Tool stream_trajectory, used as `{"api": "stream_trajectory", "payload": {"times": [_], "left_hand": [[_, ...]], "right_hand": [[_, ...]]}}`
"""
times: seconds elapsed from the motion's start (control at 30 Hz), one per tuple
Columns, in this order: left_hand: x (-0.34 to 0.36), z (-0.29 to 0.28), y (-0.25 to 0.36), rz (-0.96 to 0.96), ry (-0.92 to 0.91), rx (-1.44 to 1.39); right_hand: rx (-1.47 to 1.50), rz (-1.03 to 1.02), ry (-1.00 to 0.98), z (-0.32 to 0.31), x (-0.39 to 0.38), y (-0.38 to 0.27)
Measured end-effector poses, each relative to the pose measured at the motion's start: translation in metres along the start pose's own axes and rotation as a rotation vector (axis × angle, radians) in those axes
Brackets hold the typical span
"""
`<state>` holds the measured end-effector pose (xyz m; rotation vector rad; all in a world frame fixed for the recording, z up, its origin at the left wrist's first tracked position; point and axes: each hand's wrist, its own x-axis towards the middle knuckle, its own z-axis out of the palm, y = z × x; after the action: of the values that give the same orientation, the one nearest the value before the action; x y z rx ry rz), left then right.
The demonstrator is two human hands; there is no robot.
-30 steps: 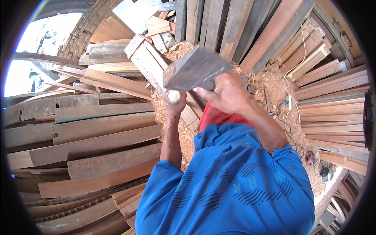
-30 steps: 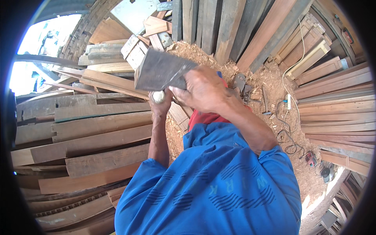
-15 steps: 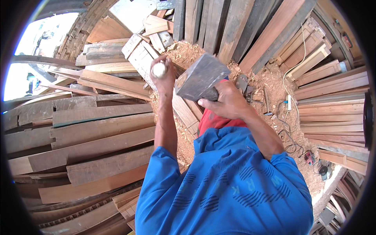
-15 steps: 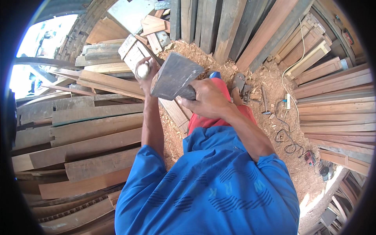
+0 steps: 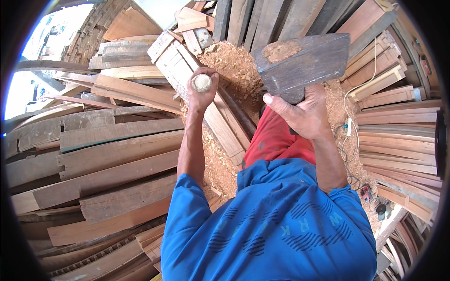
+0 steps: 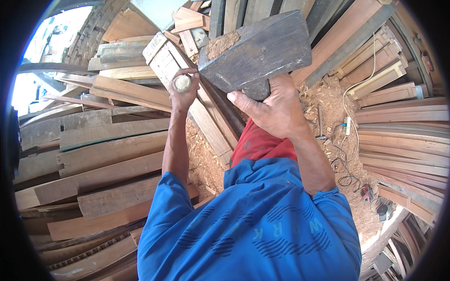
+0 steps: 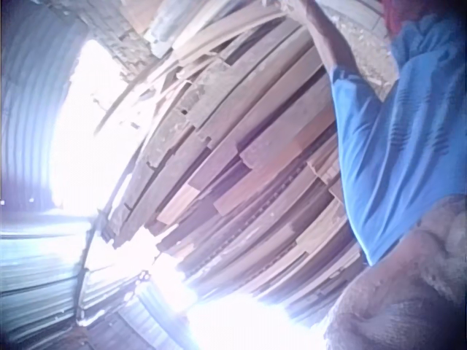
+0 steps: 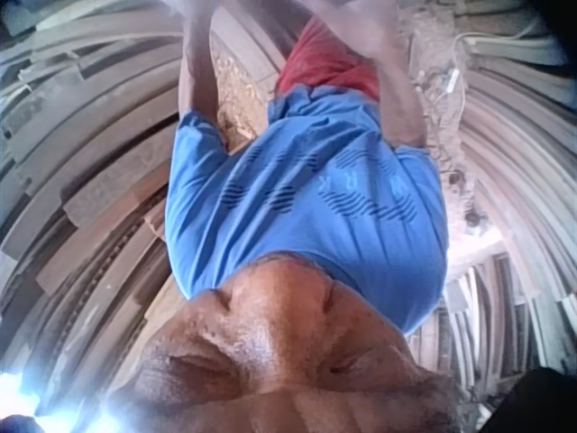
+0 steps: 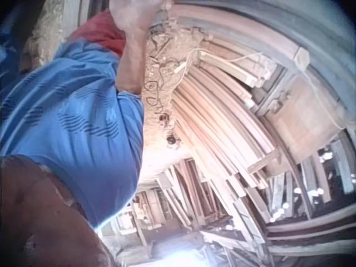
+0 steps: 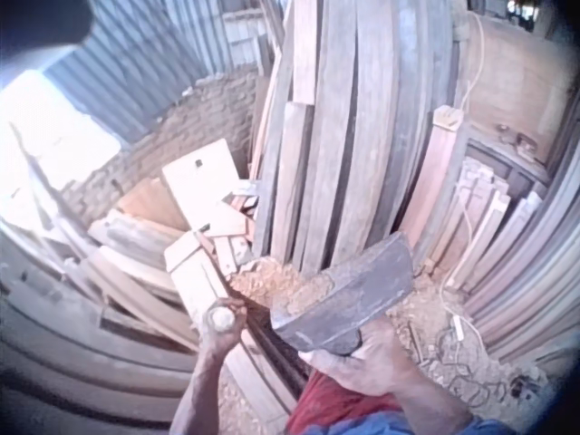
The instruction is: The person uses a power planer to smooth a wooden plank, then measures and marks it with a ruler and pencil. They place the plank among other pieces and later use a chisel and mallet to carve and shape the wood on a workbench.
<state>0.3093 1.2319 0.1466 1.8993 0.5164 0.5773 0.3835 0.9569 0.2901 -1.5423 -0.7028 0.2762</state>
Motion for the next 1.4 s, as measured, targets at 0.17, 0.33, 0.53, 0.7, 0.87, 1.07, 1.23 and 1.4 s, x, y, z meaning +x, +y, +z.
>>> {"api": "stream_trajectory", "payload": {"times": [0.17,0.33,0.53,0.7,0.87,1.07,1.23,1.4], "left_hand": [[-0.015,-0.009,-0.003,0.059,-0.021,0.0],[-0.03,-0.011,-0.055,0.388,0.193,0.143],[-0.03,-0.008,-0.027,0.201,0.185,0.089],[-0.015,-0.012,-0.013,0.146,0.204,0.085],[-0.036,-0.016,-0.009,-0.123,0.091,-0.125],[-0.056,0.0,-0.007,0.27,0.085,0.025],[-0.059,-0.003,-0.017,0.145,0.047,-0.025],[-0.036,0.006,-0.018,0.229,0.413,-0.065]], "right_hand": [[-0.025,-0.122,-0.01,0.024,0.02,0.006],[-0.674,0.02,-0.461,0.075,0.047,0.034],[-0.664,0.142,-0.56,0.072,0.042,0.042],[-0.396,0.093,-0.413,0.058,0.03,0.041],[-0.296,-0.103,-0.198,0.049,0.039,0.007],[-0.766,0.044,-0.544,0.069,0.04,0.022],[-0.758,0.113,-0.565,0.058,0.034,0.036],[-0.532,0.186,-0.476,0.04,0.018,0.027]]}}
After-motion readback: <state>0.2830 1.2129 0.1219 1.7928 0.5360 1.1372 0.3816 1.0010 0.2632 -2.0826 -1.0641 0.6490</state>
